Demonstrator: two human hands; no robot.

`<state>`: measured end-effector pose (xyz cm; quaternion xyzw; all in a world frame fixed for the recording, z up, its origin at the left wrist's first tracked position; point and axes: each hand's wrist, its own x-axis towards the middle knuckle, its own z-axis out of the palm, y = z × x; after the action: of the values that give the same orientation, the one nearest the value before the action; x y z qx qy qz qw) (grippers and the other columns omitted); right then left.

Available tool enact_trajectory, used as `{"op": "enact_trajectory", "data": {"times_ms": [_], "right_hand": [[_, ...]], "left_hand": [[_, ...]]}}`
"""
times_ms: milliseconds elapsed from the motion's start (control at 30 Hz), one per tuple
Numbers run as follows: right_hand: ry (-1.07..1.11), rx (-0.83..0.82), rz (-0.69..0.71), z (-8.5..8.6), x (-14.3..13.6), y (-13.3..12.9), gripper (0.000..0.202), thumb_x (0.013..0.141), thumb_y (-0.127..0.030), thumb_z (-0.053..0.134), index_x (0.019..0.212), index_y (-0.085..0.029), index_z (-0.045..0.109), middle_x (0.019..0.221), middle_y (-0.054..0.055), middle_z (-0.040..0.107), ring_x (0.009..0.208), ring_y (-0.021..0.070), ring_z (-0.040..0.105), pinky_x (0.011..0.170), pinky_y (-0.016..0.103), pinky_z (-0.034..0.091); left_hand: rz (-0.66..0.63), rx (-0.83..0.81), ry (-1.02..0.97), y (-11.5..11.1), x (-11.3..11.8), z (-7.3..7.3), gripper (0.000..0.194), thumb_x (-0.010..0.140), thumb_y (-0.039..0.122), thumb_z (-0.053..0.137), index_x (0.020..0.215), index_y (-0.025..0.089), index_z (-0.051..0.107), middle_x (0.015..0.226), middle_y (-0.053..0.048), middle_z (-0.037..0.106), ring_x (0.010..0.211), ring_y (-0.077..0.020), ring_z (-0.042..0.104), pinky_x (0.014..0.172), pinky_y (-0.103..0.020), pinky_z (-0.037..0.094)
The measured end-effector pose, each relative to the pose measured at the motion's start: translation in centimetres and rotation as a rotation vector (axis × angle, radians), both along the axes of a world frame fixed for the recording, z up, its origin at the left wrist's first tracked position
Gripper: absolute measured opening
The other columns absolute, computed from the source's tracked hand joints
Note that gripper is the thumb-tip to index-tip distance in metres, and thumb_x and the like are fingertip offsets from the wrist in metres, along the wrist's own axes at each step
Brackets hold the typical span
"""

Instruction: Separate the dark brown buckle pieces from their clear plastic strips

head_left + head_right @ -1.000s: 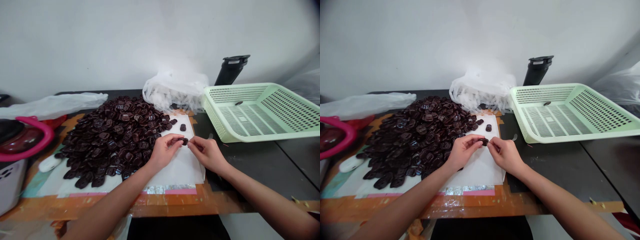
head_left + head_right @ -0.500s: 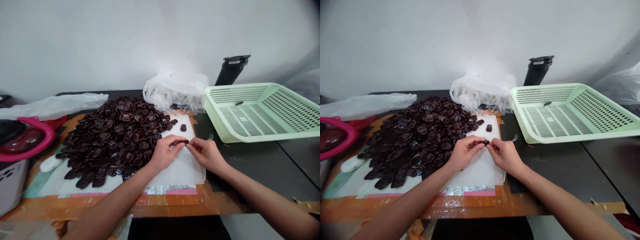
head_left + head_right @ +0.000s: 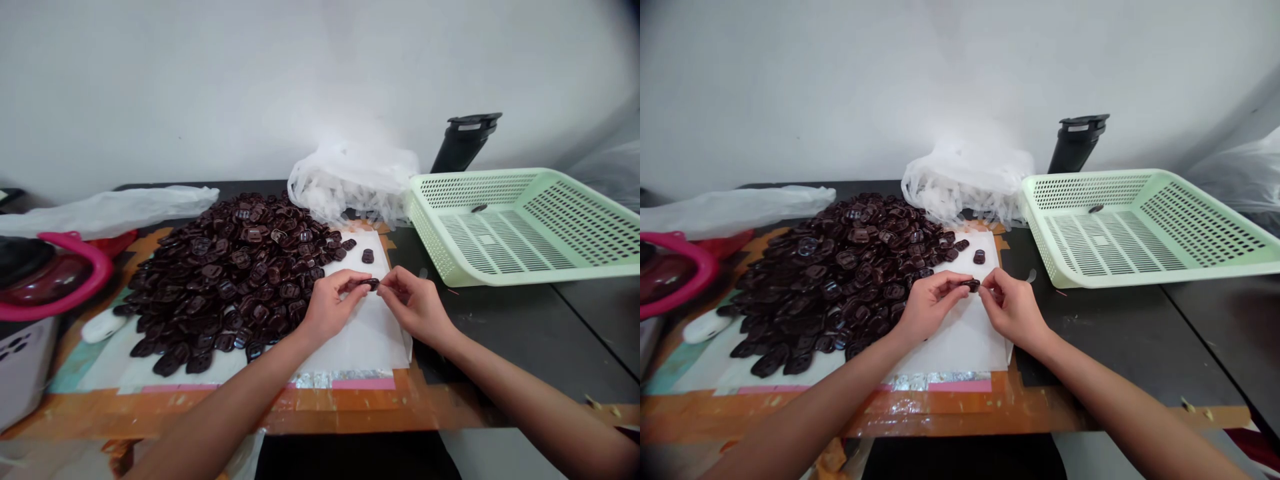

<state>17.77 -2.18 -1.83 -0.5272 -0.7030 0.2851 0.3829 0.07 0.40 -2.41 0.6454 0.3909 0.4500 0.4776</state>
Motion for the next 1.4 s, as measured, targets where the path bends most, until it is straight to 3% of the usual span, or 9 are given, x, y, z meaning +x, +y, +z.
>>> {"op": "enact_trajectory", "data": {"times_ms": [233,500,933,1233,1400], "right_hand": [[0.074,-0.026,0.041,0.04,-0.16,-0.17,0.01,0.088,-0.026,0.054,0.08,-0.02,0.05,0.07,0.002,0.057,0.063,0.0142,0.055,0.057,0.026,0.042],[0.314,-0.07,0.051,-0.46,-0.46,-0.18,0.014,0.09,-0.028,0.054,0.081,-0.018,0.051,0.071,0.003,0.06,0.067,0.0156,0.061,0.063,0.028,0.047],[0.29,-0.022,0.026,-0.28,-0.51,0.01,0.01,0.087,-0.028,0.058,0.087,-0.018,0.056,0.081,0.005,0.063,0.075,0.0182,0.065,0.069,0.03,0.051],[0.109,-0.022,-0.004,-0.36,-0.28,0.14,0.014,0.088,-0.029,0.055,0.083,-0.017,0.06,0.075,0.005,0.068,0.069,0.017,0.064,0.064,0.027,0.049],[0.0,0.063,0.009,-0.15,-0.41,0.16,0.012,0.088,-0.026,0.054,0.08,-0.018,0.057,0.07,0.002,0.065,0.065,0.014,0.061,0.06,0.025,0.045]], "left_hand": [[0.026,-0.024,-0.037,-0.27,0.22,-0.14,0.016,0.077,0.021,0.069,0.092,0.014,0.07,0.088,-0.008,0.072,0.078,-0.0176,0.067,0.073,-0.03,0.056],[0.032,-0.061,-0.108,-0.49,0.4,0.17,0.017,0.077,0.022,0.069,0.091,0.013,0.069,0.088,-0.007,0.071,0.075,-0.0159,0.067,0.073,-0.028,0.056],[0.046,-0.12,-0.215,-0.44,0.62,-0.09,0.016,0.078,0.024,0.069,0.09,0.014,0.068,0.083,-0.006,0.071,0.072,-0.0146,0.067,0.072,-0.027,0.056],[0.039,-0.1,-0.201,-0.43,0.65,-0.47,0.014,0.078,0.021,0.068,0.089,0.014,0.068,0.084,-0.005,0.071,0.073,-0.0144,0.068,0.073,-0.026,0.055],[0.038,-0.095,-0.171,-0.34,0.6,-0.55,0.015,0.077,0.02,0.068,0.09,0.013,0.069,0.085,-0.006,0.072,0.074,-0.0152,0.068,0.072,-0.027,0.056]]}}
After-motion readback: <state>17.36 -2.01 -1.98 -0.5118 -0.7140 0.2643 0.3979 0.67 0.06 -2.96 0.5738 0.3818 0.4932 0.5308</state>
